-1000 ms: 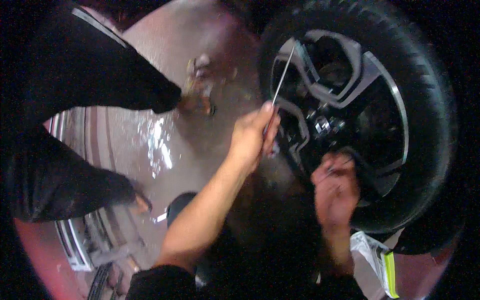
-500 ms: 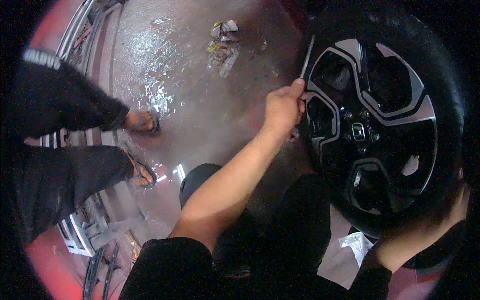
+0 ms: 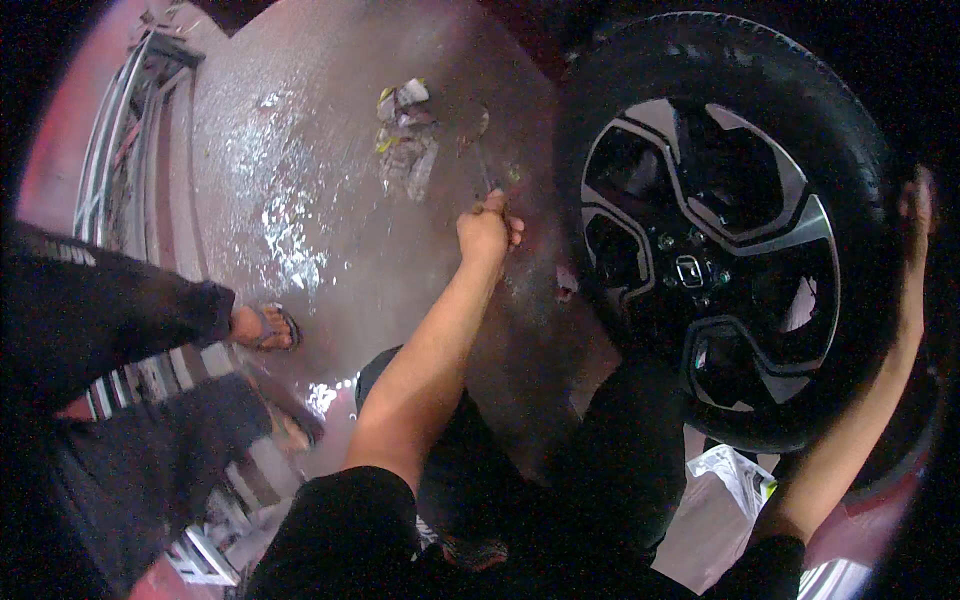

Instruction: The person uses a screwdriver to pry and remove a plastic trim piece from the wheel well of a red car. After detaching the trim, they wipe the area with a cloth and hand the part to a coworker.

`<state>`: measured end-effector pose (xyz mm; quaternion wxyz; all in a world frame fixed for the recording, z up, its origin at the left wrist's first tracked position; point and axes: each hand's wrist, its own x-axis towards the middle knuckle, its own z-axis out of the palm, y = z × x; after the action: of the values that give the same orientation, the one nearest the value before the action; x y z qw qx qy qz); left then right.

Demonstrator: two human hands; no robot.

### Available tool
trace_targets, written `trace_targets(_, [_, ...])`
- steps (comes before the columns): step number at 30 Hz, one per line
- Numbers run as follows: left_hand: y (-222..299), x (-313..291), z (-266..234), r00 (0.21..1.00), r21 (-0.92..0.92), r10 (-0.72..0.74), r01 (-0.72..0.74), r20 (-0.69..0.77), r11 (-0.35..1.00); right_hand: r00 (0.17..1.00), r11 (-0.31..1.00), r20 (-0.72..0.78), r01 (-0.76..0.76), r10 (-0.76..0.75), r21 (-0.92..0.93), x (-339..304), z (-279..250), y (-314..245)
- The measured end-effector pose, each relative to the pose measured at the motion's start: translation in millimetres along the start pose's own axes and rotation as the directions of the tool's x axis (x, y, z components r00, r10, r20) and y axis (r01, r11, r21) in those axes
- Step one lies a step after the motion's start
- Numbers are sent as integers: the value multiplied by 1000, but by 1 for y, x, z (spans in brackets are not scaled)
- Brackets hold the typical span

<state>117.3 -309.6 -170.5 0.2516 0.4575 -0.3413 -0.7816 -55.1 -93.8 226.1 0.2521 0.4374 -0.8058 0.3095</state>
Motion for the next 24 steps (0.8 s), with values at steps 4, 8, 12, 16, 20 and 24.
trace_targets(4, [-10, 15, 6, 999, -74, -5, 8, 44, 997, 991, 993, -68, -119, 117, -18, 2, -8, 26])
trace_targets(8, [-8, 15, 21, 998, -81, -23, 28, 61, 996, 980, 982, -79, -188, 185, -27, 0, 0, 9])
trace_targets(12, [-18, 23, 30, 992, -129, -40, 55, 117, 990, 968, 970, -62, -241, 241, 17, 0, -2, 6])
trace_targets(16, [-11, 28, 26, 981, -17, 67, -65, 183, 998, 974, 979, -95, -202, 204, 32, -4, -4, 6])
trace_targets(20, [20, 22, 6, 982, 193, 180, -187, 49, 963, 965, 979, -176, -184, 197, 90, -9, -4, 7])
trace_targets(24, [50, 30, -60, 972, 210, 234, -229, 1, 950, 942, 888, -104, 258, -319, -381, -8, -15, 32])
